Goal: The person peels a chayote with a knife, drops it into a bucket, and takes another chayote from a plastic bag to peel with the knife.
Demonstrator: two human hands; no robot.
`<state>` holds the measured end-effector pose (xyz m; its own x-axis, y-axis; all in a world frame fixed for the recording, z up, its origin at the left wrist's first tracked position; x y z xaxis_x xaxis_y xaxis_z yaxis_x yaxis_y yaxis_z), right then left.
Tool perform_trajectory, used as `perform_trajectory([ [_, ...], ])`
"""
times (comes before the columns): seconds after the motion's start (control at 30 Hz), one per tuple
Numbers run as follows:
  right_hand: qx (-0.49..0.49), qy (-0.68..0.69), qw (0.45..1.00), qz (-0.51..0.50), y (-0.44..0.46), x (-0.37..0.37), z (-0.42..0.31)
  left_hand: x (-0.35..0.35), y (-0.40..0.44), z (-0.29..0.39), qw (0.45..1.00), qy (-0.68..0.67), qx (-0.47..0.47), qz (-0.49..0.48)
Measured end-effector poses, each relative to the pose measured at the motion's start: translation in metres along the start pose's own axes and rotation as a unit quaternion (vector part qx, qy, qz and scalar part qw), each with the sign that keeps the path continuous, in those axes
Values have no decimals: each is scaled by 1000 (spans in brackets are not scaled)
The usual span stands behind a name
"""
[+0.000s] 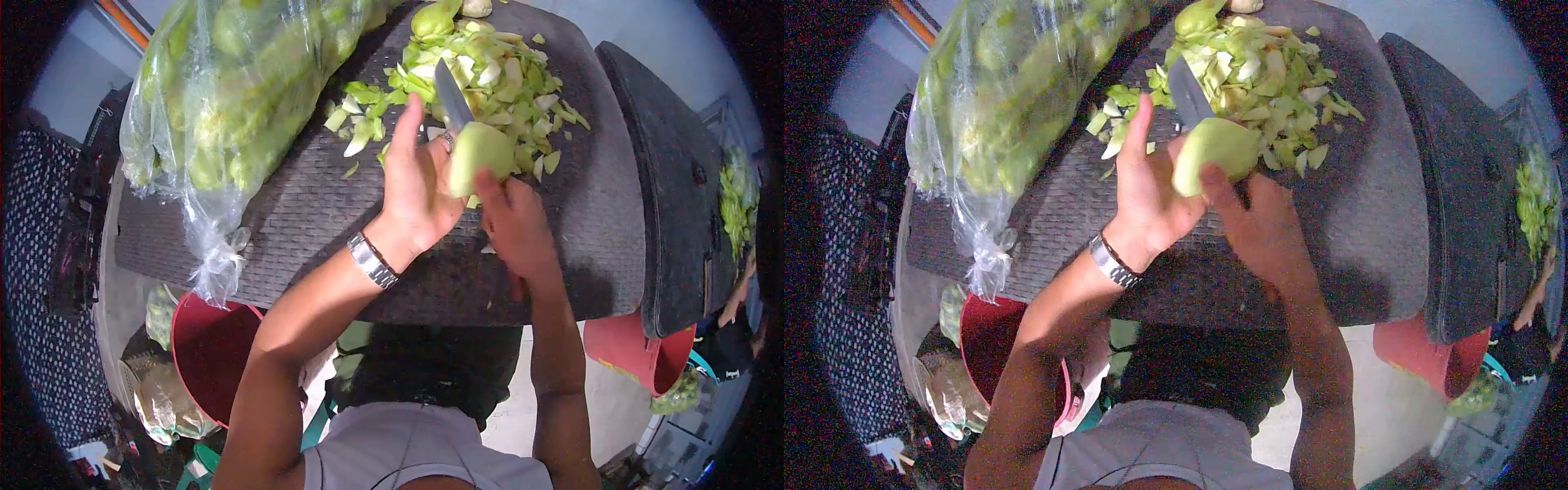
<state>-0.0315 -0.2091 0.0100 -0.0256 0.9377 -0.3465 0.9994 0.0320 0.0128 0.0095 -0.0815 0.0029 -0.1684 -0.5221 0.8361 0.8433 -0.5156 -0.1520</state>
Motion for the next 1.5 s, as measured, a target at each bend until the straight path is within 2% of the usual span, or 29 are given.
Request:
perform_trajectory([
  [0.03,60,64,994,-59,-1,-5,6,1,1,-2,999,-39,3,-21],
  [0.07,120,128,978,-117,-4,-6,9,-2,3,-5,1000,-19,13,-14],
  [0.17,170,302,922,-170,-16,5,-1,-1,4,-6,998,48,41,-20],
  [0.23,186,433,863,-182,-16,0,-3,7,-4,-1,993,90,54,-53],
  [0.27,193,496,826,-187,-17,-2,-4,6,-6,-1,980,149,99,-88],
  [0.37,206,466,841,-184,-11,0,8,7,-2,-2,942,288,158,-67],
  [0.4,222,463,838,-185,-12,-1,7,9,-5,0,954,263,138,-42],
  [0.53,251,443,844,-169,-12,-1,-5,7,-11,7,941,317,100,-61],
  [0.7,268,467,830,-149,-16,5,-17,9,-14,10,941,323,80,-67],
  [0.73,277,472,823,-154,-14,6,-15,9,-13,10,942,313,99,-68],
  [0.8,274,471,822,-164,-12,7,-14,9,-13,8,944,292,136,-68],
  [0.9,245,456,840,-166,-12,10,-16,11,-15,8,960,245,116,-71],
  [1.0,242,451,844,-160,-13,9,-16,7,-12,7,959,251,103,-77],
  [1.27,261,492,811,-181,-14,8,-9,2,-10,11,953,280,95,-72],
  [1.37,253,513,789,-226,-15,8,1,1,-10,14,943,313,79,-76],
  [1.5,260,504,802,-186,-16,7,-5,-2,-10,19,936,339,63,-75],
])
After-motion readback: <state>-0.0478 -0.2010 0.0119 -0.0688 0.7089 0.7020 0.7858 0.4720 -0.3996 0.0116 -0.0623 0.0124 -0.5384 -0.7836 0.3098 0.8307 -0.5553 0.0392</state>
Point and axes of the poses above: each hand's wrist, its own y-axis towards the middle knuckle, its own x-axis out of the palm, z = x × y, the point moved 4 cm from there along y, towards the middle knuckle, and after that the axes turned 12 degrees about y, right-handed, at the moved point
